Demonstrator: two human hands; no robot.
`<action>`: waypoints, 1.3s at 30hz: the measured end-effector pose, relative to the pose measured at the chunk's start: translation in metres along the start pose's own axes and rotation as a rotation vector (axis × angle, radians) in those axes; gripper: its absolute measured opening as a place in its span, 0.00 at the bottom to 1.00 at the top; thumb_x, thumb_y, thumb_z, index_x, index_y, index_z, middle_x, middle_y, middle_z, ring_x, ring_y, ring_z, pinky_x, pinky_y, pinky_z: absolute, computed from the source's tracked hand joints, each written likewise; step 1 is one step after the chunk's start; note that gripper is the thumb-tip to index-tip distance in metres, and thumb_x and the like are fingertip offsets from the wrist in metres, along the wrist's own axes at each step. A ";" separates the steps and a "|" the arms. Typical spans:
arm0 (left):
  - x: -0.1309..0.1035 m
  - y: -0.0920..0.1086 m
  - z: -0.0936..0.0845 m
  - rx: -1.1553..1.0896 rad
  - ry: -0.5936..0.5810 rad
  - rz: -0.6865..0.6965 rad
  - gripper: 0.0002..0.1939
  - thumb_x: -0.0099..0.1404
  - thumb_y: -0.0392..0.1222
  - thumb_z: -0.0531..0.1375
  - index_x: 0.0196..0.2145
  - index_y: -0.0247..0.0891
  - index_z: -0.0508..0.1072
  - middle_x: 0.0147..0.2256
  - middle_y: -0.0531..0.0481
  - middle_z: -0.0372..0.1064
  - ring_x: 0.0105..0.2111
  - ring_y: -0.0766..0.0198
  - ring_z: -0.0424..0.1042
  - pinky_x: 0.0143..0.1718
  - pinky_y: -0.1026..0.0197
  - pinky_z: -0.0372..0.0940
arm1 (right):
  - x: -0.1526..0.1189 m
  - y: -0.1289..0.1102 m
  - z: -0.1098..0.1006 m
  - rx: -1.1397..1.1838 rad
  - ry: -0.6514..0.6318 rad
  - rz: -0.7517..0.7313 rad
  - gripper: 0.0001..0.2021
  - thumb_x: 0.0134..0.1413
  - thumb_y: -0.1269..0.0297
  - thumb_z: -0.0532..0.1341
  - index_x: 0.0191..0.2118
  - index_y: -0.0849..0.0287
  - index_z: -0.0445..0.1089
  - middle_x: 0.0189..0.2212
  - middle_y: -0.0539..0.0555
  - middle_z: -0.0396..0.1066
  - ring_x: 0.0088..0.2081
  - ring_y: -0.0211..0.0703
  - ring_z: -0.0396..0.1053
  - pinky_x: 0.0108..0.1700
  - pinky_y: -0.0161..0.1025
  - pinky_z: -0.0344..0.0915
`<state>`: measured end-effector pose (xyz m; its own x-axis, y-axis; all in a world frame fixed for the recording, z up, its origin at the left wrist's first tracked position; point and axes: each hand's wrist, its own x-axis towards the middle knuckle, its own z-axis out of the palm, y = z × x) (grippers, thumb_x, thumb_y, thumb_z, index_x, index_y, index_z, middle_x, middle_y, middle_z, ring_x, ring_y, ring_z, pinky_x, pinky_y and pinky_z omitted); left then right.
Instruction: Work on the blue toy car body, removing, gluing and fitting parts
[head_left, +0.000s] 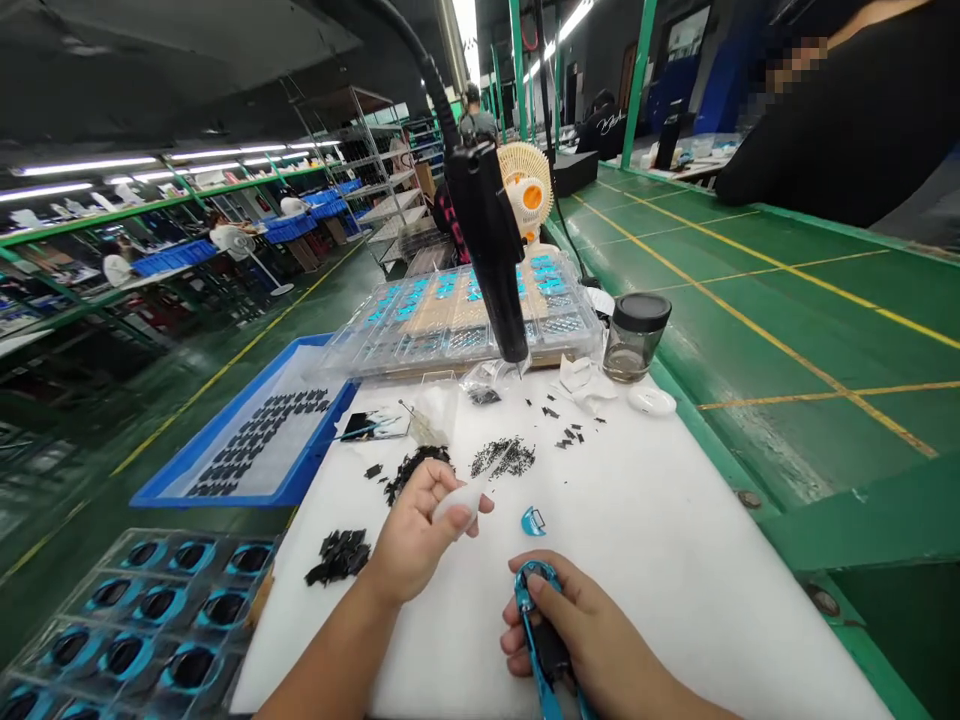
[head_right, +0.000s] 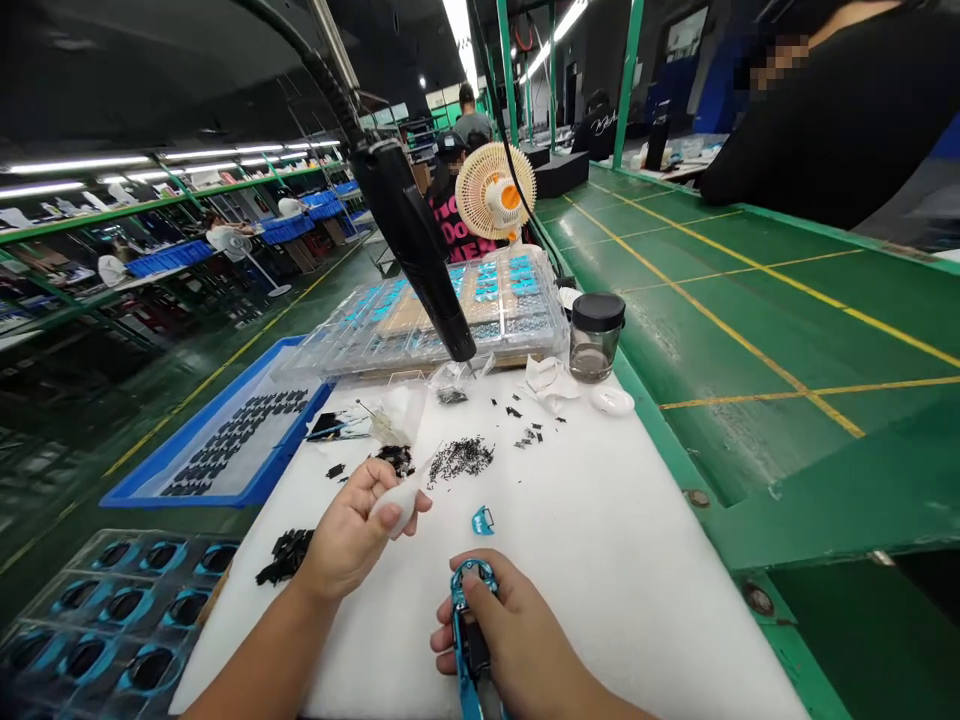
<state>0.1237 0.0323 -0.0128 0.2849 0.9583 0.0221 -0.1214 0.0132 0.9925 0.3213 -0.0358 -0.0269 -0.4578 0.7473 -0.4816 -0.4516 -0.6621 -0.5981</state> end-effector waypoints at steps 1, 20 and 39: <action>0.001 0.000 0.000 -0.054 0.034 0.038 0.17 0.61 0.48 0.65 0.38 0.39 0.61 0.33 0.50 0.72 0.29 0.69 0.70 0.30 0.67 0.63 | -0.001 0.000 0.001 -0.016 0.012 0.002 0.15 0.60 0.52 0.58 0.46 0.58 0.63 0.30 0.52 0.72 0.31 0.41 0.71 0.38 0.43 0.66; -0.016 -0.024 0.017 0.380 -0.042 0.789 0.22 0.63 0.55 0.61 0.44 0.32 0.71 0.29 0.47 0.68 0.27 0.65 0.67 0.28 0.60 0.62 | 0.001 -0.002 0.001 -0.123 0.020 0.075 0.13 0.62 0.55 0.56 0.45 0.58 0.64 0.31 0.51 0.71 0.31 0.40 0.70 0.36 0.41 0.65; -0.014 -0.007 0.025 0.619 -0.157 0.882 0.22 0.64 0.56 0.58 0.44 0.33 0.69 0.26 0.48 0.68 0.24 0.66 0.67 0.25 0.61 0.60 | -0.003 -0.004 0.001 -0.208 0.107 0.111 0.16 0.60 0.52 0.56 0.50 0.54 0.65 0.31 0.53 0.75 0.36 0.45 0.72 0.39 0.44 0.68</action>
<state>0.1440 0.0122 -0.0168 0.4557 0.5122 0.7280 0.1452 -0.8497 0.5069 0.3230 -0.0353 -0.0225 -0.4069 0.6800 -0.6099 -0.2313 -0.7226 -0.6514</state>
